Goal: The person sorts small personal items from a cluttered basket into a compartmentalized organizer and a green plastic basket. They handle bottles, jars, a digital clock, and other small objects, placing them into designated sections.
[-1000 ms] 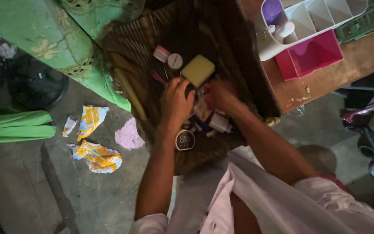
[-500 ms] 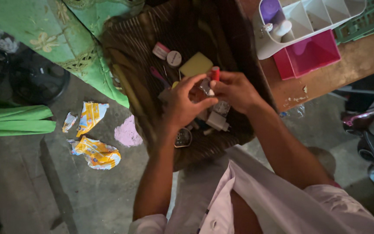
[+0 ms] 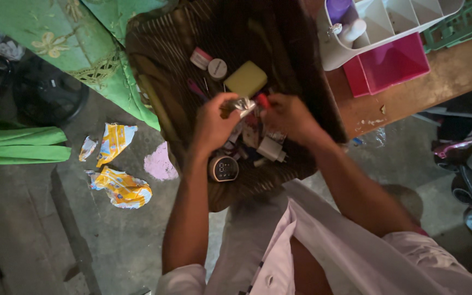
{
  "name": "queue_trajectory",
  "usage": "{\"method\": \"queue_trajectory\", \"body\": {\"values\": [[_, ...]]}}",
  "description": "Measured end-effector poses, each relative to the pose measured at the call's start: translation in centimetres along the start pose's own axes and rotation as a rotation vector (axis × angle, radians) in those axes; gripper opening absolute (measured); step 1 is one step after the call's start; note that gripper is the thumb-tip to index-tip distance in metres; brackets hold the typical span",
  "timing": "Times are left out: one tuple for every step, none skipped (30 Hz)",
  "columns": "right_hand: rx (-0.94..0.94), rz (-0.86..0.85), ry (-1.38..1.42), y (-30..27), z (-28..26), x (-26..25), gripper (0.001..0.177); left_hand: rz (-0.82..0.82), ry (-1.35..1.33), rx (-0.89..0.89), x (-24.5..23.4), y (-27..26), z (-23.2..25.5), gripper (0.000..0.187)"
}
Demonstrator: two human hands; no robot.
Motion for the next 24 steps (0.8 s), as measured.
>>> {"method": "queue_trajectory", "body": {"values": [[0.025, 0.024, -0.036, 0.1, 0.1, 0.3, 0.028, 0.038, 0.001, 0.059, 0.1, 0.3, -0.5, 0.036], [0.05, 0.047, -0.072, 0.0, 0.1, 0.5, 0.03, 0.075, 0.002, 0.119, 0.1, 0.4, -1.0, 0.035], [0.006, 0.066, -0.131, -0.1, -0.3, 0.7, 0.028, 0.099, 0.11, 0.159, 0.0, 0.5, -1.5, 0.036], [-0.037, 0.084, -0.189, -0.3, -0.6, 0.7, 0.025, 0.123, 0.219, 0.199, -0.1, 0.4, -1.8, 0.036], [-0.082, 0.104, -0.247, -0.7, -1.1, 0.8, 0.023, 0.145, 0.328, 0.24, -0.2, 0.3, -1.8, 0.037], [-0.162, 0.122, -0.273, -1.1, -1.7, 1.0, 0.022, 0.179, 0.428, 0.314, -0.2, 0.1, -1.6, 0.042], [-0.242, 0.146, -0.302, -1.5, -2.4, 0.9, 0.021, 0.211, 0.525, 0.393, 0.0, -0.1, -1.1, 0.047], [-0.322, 0.17, -0.33, -1.7, -3.1, 0.7, 0.02, 0.243, 0.621, 0.473, 0.3, -0.3, -0.4, 0.052], [-0.37, 0.181, -0.388, -2.0, -3.6, 0.4, 0.019, 0.176, 0.502, 0.525, 0.7, -0.5, 0.3, 0.051], [-0.418, 0.191, -0.445, -2.3, -4.1, 0.1, 0.019, 0.109, 0.382, 0.574, 1.0, -0.7, 1.1, 0.05], [-0.464, 0.197, -0.502, -2.7, -4.6, 0.0, 0.02, 0.041, 0.262, 0.617, 1.4, -1.0, 2.0, 0.049], [-0.394, 0.225, -0.394, -3.0, -4.7, -0.3, 0.018, 0.017, 0.196, 0.55, 1.8, -1.0, 2.7, 0.045], [-0.331, 0.251, -0.287, -3.2, -4.9, -0.5, 0.017, -0.002, 0.133, 0.487, 2.3, -0.8, 3.5, 0.041], [-0.267, 0.276, -0.18, -3.2, -5.0, -0.9, 0.017, -0.022, 0.071, 0.423, 2.7, -0.6, 4.2, 0.037], [-0.252, 0.265, -0.069, -3.4, -5.2, -1.2, 0.019, 0.006, -0.034, 0.342, 2.9, -0.5, 4.9, 0.037], [-0.237, 0.254, 0.042, -3.5, -5.4, -1.7, 0.021, 0.033, -0.138, 0.259, 3.1, -0.4, 5.4, 0.037], [-0.222, 0.243, 0.154, -3.7, -5.6, -2.2, 0.024, 0.057, -0.241, 0.174, 3.4, -0.3, 6.0, 0.037], [-0.255, 0.252, 0.14, -4.1, -5.9, -2.8, 0.026, 0.048, -0.311, 0.2, 3.7, 0.0, 6.8, 0.035], [-0.289, 0.257, 0.128, -4.6, -6.1, -3.5, 0.028, 0.041, -0.38, 0.225, 3.8, 0.1, 7.7, 0.033], [-0.322, 0.263, 0.116, -5.0, -6.4, -4.1, 0.029, 0.033, -0.449, 0.25, 3.9, 0.2, 8.7, 0.031], [-0.34, 0.288, 0.139, -5.3, -6.7, -4.6, 0.029, 0.099, -0.367, 0.374, 3.7, 0.5, 10.0, 0.03], [-0.358, 0.313, 0.163, -5.6, -6.9, -5.0, 0.028, 0.163, -0.283, 0.499, 3.5, 0.9, 11.4, 0.029], [-0.376, 0.338, 0.186, -5.9, -7.1, -5.5, 0.028, 0.224, -0.199, 0.624, 3.3, 1.4, 12.8, 0.028], [-0.385, 0.363, 0.173, -6.2, -7.3, -6.1, 0.026, 0.257, -0.114, 0.71, 3.4, 2.0, 14.2, 0.028]]}}
Point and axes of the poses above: each hand's wrist, its own y-axis towards the middle knuckle, its own x-axis out of the palm, z = x × y, the point moved 3 cm from there along y, towards the middle knuckle, and after that the axes turned 1 degree about -y, right-handed, at the moved point
